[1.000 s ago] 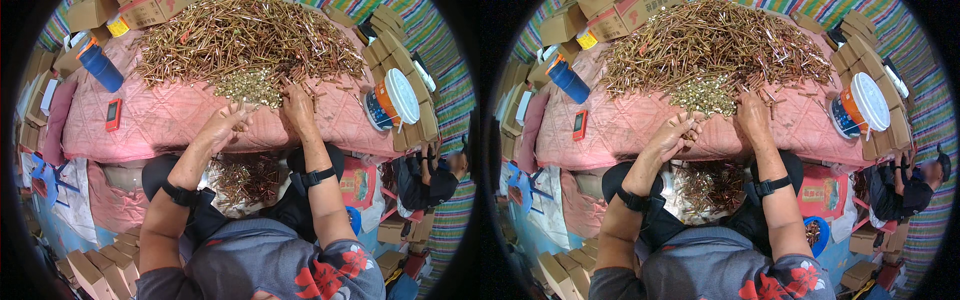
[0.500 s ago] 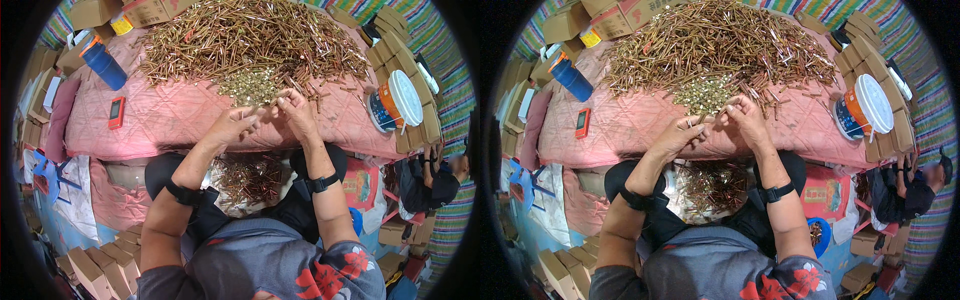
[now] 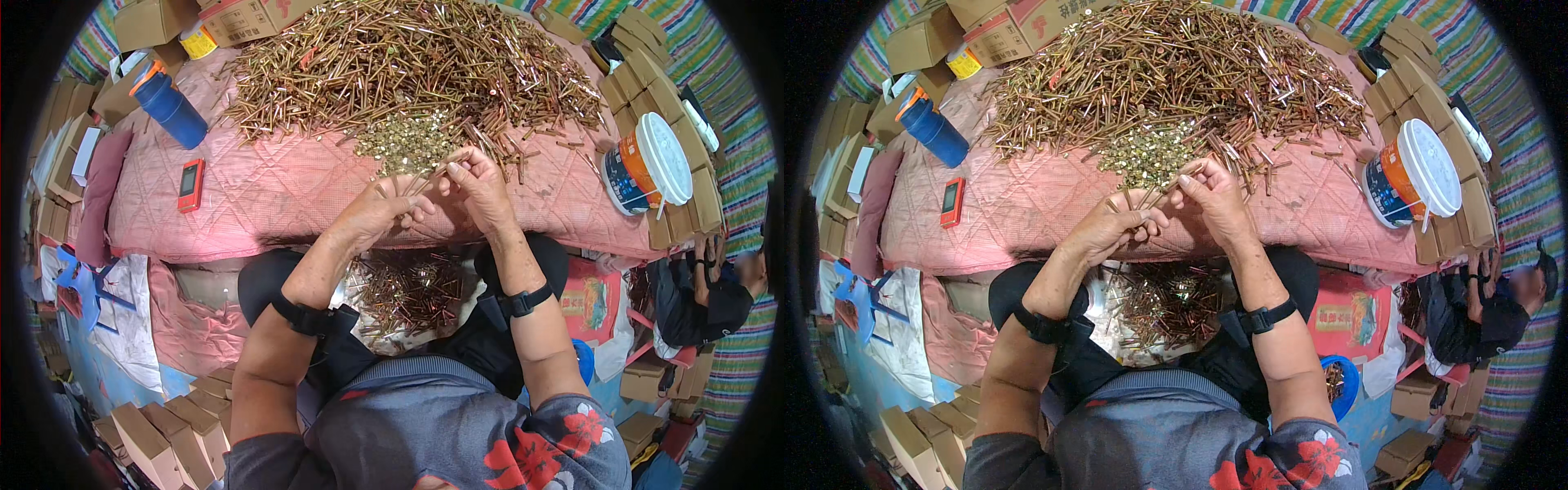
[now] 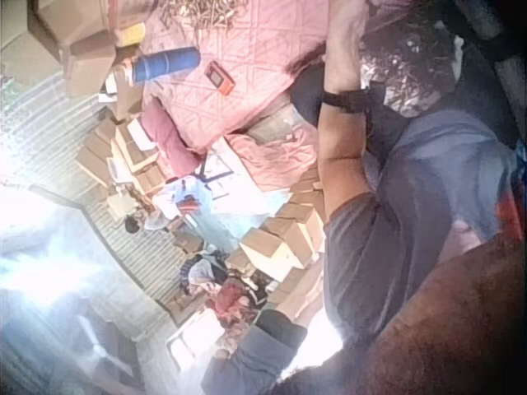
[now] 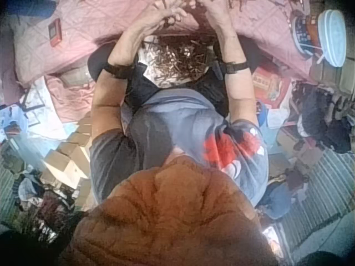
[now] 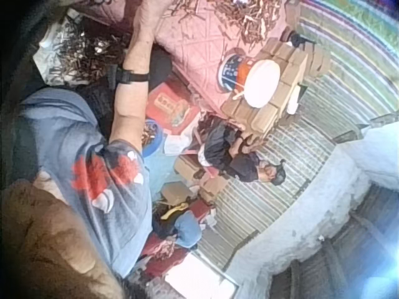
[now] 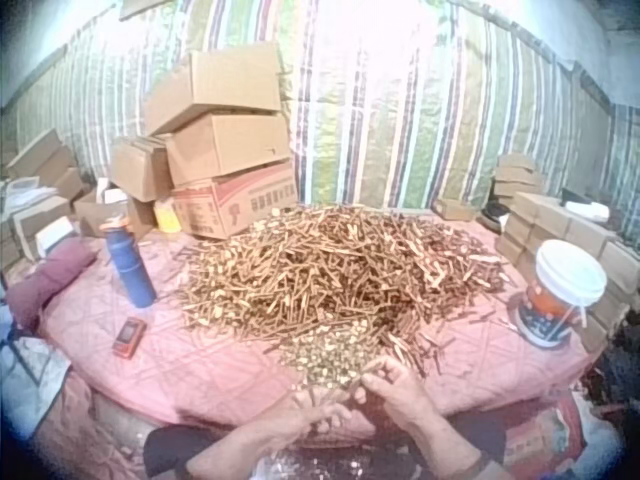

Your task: Assembling small gold-colored metal flowers onto copper-colored metal tubes.

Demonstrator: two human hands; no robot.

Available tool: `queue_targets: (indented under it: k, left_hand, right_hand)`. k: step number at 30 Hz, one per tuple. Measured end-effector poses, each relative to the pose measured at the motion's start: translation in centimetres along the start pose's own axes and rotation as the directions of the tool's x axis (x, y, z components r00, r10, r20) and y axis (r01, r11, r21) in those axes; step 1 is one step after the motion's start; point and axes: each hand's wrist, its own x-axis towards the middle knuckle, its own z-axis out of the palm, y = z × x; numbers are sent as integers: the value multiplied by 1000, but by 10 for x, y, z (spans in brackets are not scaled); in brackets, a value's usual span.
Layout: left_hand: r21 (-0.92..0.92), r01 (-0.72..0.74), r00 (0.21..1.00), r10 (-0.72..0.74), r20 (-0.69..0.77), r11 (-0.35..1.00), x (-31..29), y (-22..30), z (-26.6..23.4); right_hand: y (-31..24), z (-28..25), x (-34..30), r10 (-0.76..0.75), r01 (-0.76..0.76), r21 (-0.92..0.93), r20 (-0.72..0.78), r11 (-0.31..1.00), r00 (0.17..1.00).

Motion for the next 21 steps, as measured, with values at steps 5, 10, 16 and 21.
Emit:
queue_targets:
  k: [5, 10, 16, 21]
  left_hand:
    - [-20, -25, 996, 24, -80, 999, -1, -5, -1]
    - [3, 2, 991, -2, -131, 1000, -1, -10, -7]
    - [247, -14, 967, 76, -244, 969, 0, -10, -1]
    - [446, -17, 956, 146, -256, 895, 0, -10, -2]
  right_hand:
    - [2, 2, -1, 38, -38, -21, 11, 999, 999]
    - [5, 1, -2, 22, -19, -42, 63, 999, 998]
    - [2, 1, -4, 6, -2, -55, 60, 999, 998]
    - [-4, 2, -7, -35, 44, -121, 76, 992, 996]
